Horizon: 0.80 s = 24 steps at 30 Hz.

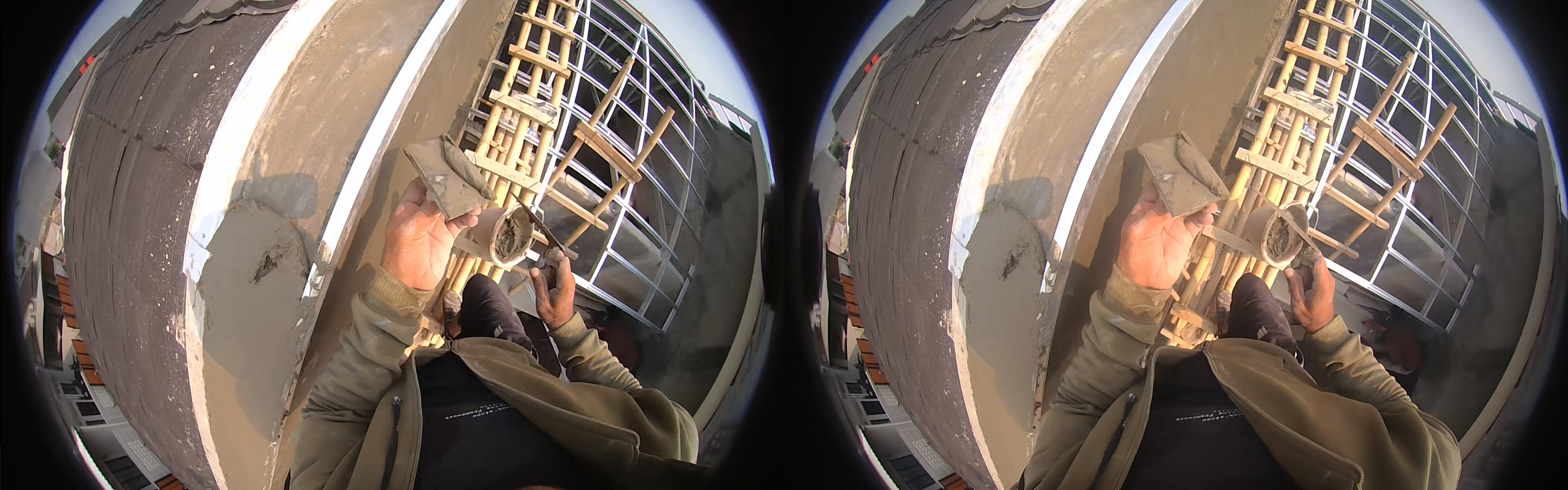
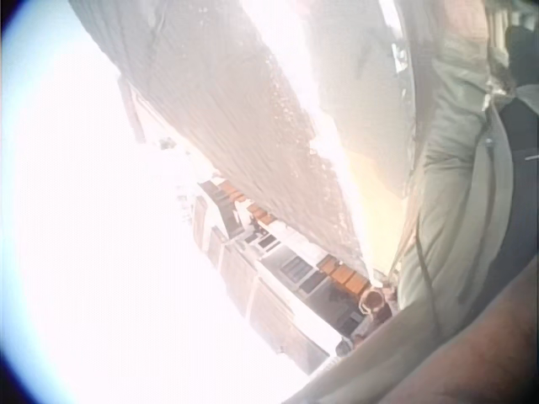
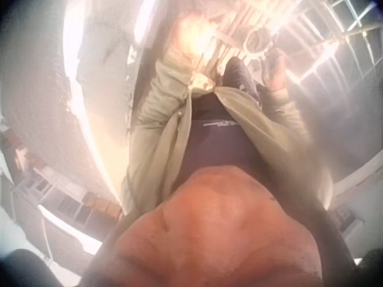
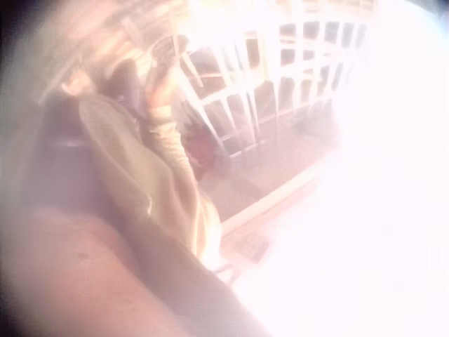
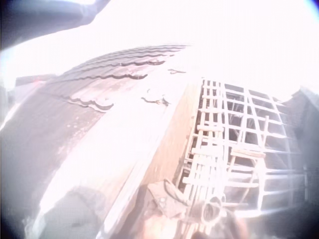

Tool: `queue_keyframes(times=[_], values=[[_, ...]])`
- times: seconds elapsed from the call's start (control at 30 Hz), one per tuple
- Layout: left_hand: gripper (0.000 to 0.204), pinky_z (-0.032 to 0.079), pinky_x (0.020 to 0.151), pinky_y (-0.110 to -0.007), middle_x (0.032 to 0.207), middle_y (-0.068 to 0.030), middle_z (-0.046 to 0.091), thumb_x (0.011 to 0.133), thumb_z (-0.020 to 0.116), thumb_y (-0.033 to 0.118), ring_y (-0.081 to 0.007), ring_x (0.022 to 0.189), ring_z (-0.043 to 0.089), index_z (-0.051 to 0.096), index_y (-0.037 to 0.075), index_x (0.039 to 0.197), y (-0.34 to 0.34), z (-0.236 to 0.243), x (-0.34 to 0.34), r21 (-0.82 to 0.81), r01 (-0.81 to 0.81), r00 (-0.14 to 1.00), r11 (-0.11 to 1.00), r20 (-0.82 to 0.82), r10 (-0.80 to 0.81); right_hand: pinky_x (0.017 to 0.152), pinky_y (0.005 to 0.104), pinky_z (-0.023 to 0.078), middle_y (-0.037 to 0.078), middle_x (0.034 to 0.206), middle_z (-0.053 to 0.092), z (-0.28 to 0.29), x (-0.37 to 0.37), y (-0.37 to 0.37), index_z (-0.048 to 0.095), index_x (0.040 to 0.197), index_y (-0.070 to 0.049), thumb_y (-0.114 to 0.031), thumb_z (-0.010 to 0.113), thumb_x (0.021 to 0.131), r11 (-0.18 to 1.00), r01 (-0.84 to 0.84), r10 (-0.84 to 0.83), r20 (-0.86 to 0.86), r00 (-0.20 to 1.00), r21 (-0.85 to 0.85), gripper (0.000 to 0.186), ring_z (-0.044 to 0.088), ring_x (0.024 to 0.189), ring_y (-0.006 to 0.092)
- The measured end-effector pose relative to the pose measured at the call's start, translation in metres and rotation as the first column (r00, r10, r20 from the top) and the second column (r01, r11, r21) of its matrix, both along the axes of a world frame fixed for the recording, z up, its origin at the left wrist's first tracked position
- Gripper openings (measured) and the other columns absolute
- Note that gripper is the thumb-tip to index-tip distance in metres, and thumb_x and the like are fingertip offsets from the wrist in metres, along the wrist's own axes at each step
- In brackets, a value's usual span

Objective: The person applies mortar to the ridge of a tiled roof using a trowel and smooths the surface with a hand-held tool while standing on a bamboo scaffold.

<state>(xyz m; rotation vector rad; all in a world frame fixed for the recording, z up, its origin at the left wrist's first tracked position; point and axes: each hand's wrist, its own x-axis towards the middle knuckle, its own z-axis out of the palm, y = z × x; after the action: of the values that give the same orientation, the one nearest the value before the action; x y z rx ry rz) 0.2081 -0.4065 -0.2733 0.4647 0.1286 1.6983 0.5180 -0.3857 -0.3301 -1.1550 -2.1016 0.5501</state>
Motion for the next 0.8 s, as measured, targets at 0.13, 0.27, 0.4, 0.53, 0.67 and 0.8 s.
queue_keyframes(times=[0.13, 0.27, 0.4, 0.53, 0.67, 0.8], values=[[0.043, 0.052, 0.103, -0.048, 0.139, -0.0139, 0.061, 0.103, 0.061, 0.014, -0.0307, 0.126, 0.062, 0.049, 0.006, 0.143, -0.006, -0.011, -0.003, -0.027, -0.082, 0.996, 0.996, -0.048, 0.08, 0.081, 0.0407, 0.055, 0.025, 0.11, 0.065, 0.042, -0.002, 0.007, 0.056, 0.121, 0.009, -0.006, 0.068, 0.096, 0.968, -0.045, 0.069, -0.093, 0.993, 0.248, 0.031, 0.068, 0.092, 0.0356], [0.042, 0.049, 0.109, -0.048, 0.139, -0.0137, 0.062, 0.104, 0.058, 0.014, -0.0306, 0.129, 0.061, 0.05, 0.004, 0.144, -0.009, -0.002, 0.004, -0.024, -0.084, 0.993, 0.996, -0.079, 0.082, 0.067, 0.0443, 0.051, 0.023, 0.102, 0.064, 0.094, -0.009, 0.024, 0.061, 0.101, 0.004, 0.003, 0.078, 0.067, 0.81, -0.362, 0.291, 0.22, 0.931, 0.461, 0.038, 0.062, 0.078, 0.0395], [0.043, 0.047, 0.112, -0.047, 0.14, -0.0127, 0.061, 0.105, 0.058, 0.014, -0.0285, 0.131, 0.059, 0.05, 0.003, 0.145, -0.02, -0.001, 0.007, -0.03, -0.092, 0.99, 0.995, -0.112, 0.088, 0.067, 0.0463, 0.052, 0.018, 0.1, 0.065, 0.105, -0.021, 0.036, 0.063, 0.101, 0.001, 0.004, 0.078, 0.064, 0.754, -0.386, 0.27, 0.285, 0.92, 0.532, 0.04, 0.063, 0.079, 0.0389], [0.049, 0.046, 0.112, -0.041, 0.141, -0.0121, 0.06, 0.103, 0.061, 0.013, -0.0241, 0.129, 0.059, 0.047, 0.001, 0.149, -0.045, -0.002, 0.0, -0.021, 0.036, 0.969, 0.999, -0.244, -0.04, 0.067, 0.0433, 0.053, 0.015, 0.093, 0.064, 0.138, -0.051, 0.044, 0.061, 0.1, 0.001, 0.003, 0.079, 0.074, 0.779, -0.252, 0.134, 0.241, 0.961, 0.574, 0.032, 0.065, 0.08, 0.0367], [0.051, 0.046, 0.112, -0.04, 0.14, -0.0132, 0.06, 0.103, 0.062, 0.012, -0.0221, 0.128, 0.059, 0.046, -0.002, 0.148, -0.079, -0.005, 0.0, -0.063, -0.005, 0.908, 0.998, -0.419, -0.023, 0.061, 0.0361, 0.051, 0.01, 0.078, 0.056, 0.208, -0.1, 0.082, 0.057, 0.1, 0.003, -0.008, 0.078, 0.09, 0.928, -0.1, 0.088, 0.048, 0.995, 0.358, 0.025, 0.063, 0.07, 0.0186], [0.053, 0.044, 0.113, -0.039, 0.143, -0.0169, 0.058, 0.105, 0.059, 0.01, -0.0225, 0.132, 0.057, 0.041, -0.006, 0.152, -0.1, -0.039, -0.001, -0.139, -0.048, 0.886, 0.989, -0.463, -0.023, 0.057, 0.0312, 0.053, 0.003, 0.072, 0.058, 0.296, -0.146, 0.146, 0.062, 0.095, 0.002, -0.027, 0.066, 0.104, 0.977, -0.159, 0.158, 0.023, 0.987, 0.143, 0.031, 0.058, 0.063, 0.0118]])
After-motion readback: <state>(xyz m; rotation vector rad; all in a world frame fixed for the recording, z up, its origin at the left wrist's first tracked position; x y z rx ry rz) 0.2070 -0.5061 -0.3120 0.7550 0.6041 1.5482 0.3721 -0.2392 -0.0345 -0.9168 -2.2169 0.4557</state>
